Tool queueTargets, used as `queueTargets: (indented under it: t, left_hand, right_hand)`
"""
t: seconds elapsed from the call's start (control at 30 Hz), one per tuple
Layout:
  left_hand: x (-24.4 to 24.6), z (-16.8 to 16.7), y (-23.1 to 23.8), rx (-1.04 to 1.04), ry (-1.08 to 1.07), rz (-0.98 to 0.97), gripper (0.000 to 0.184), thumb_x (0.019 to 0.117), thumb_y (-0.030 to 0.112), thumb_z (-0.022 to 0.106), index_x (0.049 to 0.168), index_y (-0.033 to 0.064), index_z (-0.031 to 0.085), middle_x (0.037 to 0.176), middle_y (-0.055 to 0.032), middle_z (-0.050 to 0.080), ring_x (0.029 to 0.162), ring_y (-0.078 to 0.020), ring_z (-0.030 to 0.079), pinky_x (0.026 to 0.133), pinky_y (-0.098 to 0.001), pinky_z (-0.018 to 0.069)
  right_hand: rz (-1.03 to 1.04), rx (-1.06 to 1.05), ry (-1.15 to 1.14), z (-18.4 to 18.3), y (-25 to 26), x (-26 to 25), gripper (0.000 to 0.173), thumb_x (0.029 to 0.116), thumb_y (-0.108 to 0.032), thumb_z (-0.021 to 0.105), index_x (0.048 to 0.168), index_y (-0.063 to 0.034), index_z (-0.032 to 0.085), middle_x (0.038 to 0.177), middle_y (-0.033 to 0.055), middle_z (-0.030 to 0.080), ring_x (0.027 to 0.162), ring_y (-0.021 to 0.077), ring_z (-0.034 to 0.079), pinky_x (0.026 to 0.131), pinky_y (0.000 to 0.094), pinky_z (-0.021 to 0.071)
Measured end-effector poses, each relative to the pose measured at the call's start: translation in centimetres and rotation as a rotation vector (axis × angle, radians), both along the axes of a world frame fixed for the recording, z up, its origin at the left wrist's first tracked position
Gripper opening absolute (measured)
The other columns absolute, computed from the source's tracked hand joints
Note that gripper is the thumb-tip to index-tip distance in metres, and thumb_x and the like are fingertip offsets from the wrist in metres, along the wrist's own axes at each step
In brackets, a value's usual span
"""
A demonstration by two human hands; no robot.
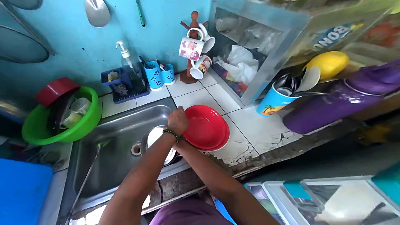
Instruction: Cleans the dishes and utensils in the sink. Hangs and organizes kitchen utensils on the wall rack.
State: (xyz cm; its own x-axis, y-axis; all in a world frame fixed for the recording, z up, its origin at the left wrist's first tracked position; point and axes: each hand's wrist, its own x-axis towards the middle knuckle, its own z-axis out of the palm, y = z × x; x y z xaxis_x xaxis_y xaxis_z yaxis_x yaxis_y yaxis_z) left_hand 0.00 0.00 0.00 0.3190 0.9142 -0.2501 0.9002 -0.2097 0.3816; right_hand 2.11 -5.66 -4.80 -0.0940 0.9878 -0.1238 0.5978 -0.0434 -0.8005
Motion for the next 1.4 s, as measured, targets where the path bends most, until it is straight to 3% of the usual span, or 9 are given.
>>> queueTargets:
  t: [0.2, 0.33, 0.43, 0.67, 0.9, 0.97, 1.03, 1.2, 1.4]
  left_hand:
    - [-4.3, 1.1, 2.4, -0.101, -0.302, 0.011, 0.040, 0.0965, 0.010, 0.066, 0.131, -0.0083, 0.055, 0.122, -0.0323, 0.062, 0.116, -0.0466, 0.061, 0.097, -0.0632, 0.0483]
    - [-11.0, 2.2, 2.2, -0.284, -0.632, 0.278, 0.044, 0.0989, 0.009, 0.062, 0.140, 0.0015, 0.051, 0.113, -0.0228, 0.065, 0.086, -0.0275, 0.068, 0.072, -0.0417, 0.0587]
    - [-17.2, 3.4, 1.3, -0.213, -0.738, 0.462, 0.045, 0.1000, 0.007, 0.059, 0.144, 0.0065, 0.048, 0.111, -0.0195, 0.066, 0.082, -0.0243, 0.068, 0.067, -0.0390, 0.0588]
    - [-25.6, 0.3, -2.5, 0.442, -0.132, 0.378, 0.032, 0.1031, 0.005, 0.052, 0.133, -0.0041, 0.045, 0.099, -0.0331, 0.065, 0.088, -0.0514, 0.069, 0.075, -0.0637, 0.0555]
    - [-26.9, -5.1, -2.5, 0.709, -0.162, 0.174, 0.023, 0.0969, -0.004, 0.055, 0.119, -0.0111, 0.057, 0.139, -0.0329, 0.057, 0.080, -0.0474, 0.073, 0.067, -0.0579, 0.0589]
    - [-25.9, -5.1, -2.8, 0.625, -0.349, 0.338, 0.039, 0.0981, -0.004, 0.055, 0.136, -0.0113, 0.050, 0.127, -0.0294, 0.064, 0.098, -0.0462, 0.070, 0.086, -0.0600, 0.0566]
    - [-24.3, -5.2, -2.9, 0.530, -0.530, 0.522, 0.039, 0.0992, -0.002, 0.055, 0.136, -0.0079, 0.042, 0.109, -0.0279, 0.067, 0.097, -0.0404, 0.070, 0.086, -0.0555, 0.0563]
    - [-20.0, -8.6, -1.5, 0.241, -0.946, 0.741, 0.046, 0.1001, 0.003, 0.060, 0.143, -0.0026, 0.046, 0.122, -0.0290, 0.064, 0.108, -0.0389, 0.067, 0.093, -0.0546, 0.0544]
    - [-16.7, -8.7, -0.9, -0.347, -1.408, 0.822, 0.023, 0.1072, 0.008, 0.046, 0.130, 0.0026, 0.050, 0.088, -0.0100, 0.062, 0.069, -0.0153, 0.062, 0.061, -0.0299, 0.0538]
  right_hand:
    - [0.042, -0.106, -0.229, -2.8, 4.0, -1.6, 0.043, 0.1057, -0.006, 0.049, 0.145, 0.0111, 0.047, 0.146, 0.0317, 0.051, 0.142, 0.0408, 0.046, 0.119, 0.0518, 0.0331]
    - [0.013, -0.138, -0.367, -2.9, 4.4, -1.3, 0.040, 0.1056, -0.017, 0.052, 0.140, 0.0026, 0.057, 0.142, 0.0283, 0.057, 0.138, 0.0418, 0.050, 0.113, 0.0612, 0.0362]
    - [-0.004, -0.094, -0.354, -1.6, 4.6, -0.8, 0.037, 0.1004, -0.012, 0.061, 0.132, 0.0070, 0.061, 0.135, 0.0309, 0.060, 0.132, 0.0451, 0.054, 0.110, 0.0623, 0.0395]
    - [-0.048, -0.101, -0.399, 0.6, 5.3, -0.4, 0.025, 0.0987, -0.007, 0.062, 0.116, 0.0112, 0.065, 0.118, 0.0334, 0.065, 0.117, 0.0488, 0.061, 0.097, 0.0652, 0.0472]
    - [-0.089, 0.055, -0.349, 2.3, 6.2, 1.8, 0.025, 0.0992, -0.008, 0.063, 0.112, 0.0129, 0.066, 0.110, 0.0361, 0.065, 0.109, 0.0525, 0.063, 0.092, 0.0687, 0.0474]
    - [-0.084, 0.071, -0.347, 4.2, 6.4, 2.2, 0.026, 0.0996, -0.008, 0.063, 0.114, 0.0126, 0.066, 0.112, 0.0350, 0.066, 0.112, 0.0511, 0.063, 0.096, 0.0677, 0.0465]
    - [-0.076, 0.123, -0.352, 6.0, 6.3, 2.3, 0.024, 0.0997, -0.008, 0.063, 0.112, 0.0117, 0.067, 0.110, 0.0343, 0.066, 0.110, 0.0504, 0.063, 0.095, 0.0678, 0.0467]
    - [-0.046, 0.239, -0.403, 10.3, 5.9, 1.5, 0.019, 0.0996, -0.006, 0.061, 0.105, 0.0112, 0.067, 0.103, 0.0326, 0.066, 0.104, 0.0489, 0.064, 0.090, 0.0655, 0.0478]
    - [-0.035, 0.296, -0.447, 12.2, 6.2, 0.6, 0.019, 0.0998, -0.006, 0.060, 0.106, 0.0105, 0.067, 0.102, 0.0314, 0.067, 0.104, 0.0482, 0.064, 0.089, 0.0650, 0.0476]
